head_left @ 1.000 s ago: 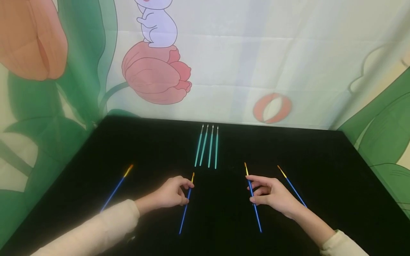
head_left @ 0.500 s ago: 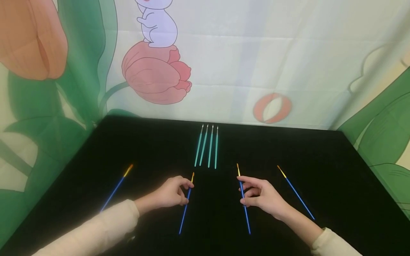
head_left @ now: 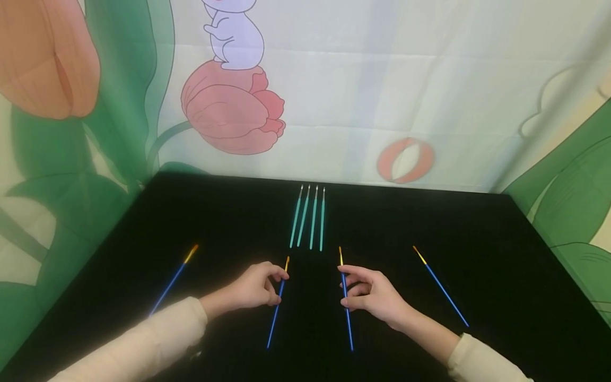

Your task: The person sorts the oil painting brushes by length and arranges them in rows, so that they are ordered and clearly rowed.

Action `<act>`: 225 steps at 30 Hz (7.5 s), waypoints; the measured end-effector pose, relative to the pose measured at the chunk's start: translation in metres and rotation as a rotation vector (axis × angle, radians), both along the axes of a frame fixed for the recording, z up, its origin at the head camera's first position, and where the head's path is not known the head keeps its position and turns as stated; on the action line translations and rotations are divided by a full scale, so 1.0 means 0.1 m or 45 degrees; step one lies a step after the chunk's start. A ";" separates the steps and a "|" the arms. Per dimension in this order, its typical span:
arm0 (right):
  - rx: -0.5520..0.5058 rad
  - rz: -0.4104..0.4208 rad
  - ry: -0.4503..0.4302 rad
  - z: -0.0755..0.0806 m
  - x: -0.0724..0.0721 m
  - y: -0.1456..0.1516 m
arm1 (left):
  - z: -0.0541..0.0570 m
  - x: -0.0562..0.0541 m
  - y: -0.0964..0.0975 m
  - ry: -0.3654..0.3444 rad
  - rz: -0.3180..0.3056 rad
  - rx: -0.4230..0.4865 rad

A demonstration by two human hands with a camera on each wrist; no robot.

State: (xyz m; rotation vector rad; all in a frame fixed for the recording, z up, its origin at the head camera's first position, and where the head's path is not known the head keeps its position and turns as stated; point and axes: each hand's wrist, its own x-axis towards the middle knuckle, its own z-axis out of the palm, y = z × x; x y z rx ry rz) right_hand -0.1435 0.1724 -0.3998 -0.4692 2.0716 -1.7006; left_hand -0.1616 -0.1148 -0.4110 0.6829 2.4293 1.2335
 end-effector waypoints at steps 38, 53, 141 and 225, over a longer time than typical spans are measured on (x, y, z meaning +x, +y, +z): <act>-0.068 -0.027 -0.022 -0.11 -0.05 -0.47 | -0.01 0.00 0.02 -0.001 0.044 -0.049; -0.045 -0.040 -0.022 -0.15 -0.11 -0.61 | -0.01 -0.01 0.02 0.020 0.020 -0.036; -0.003 -0.125 0.063 0.15 -0.10 0.08 | 0.38 -0.06 -0.47 0.024 -0.030 0.125; 0.824 -0.100 0.258 -0.02 -0.38 1.61 | 0.19 -0.10 -1.80 -0.045 0.157 -0.309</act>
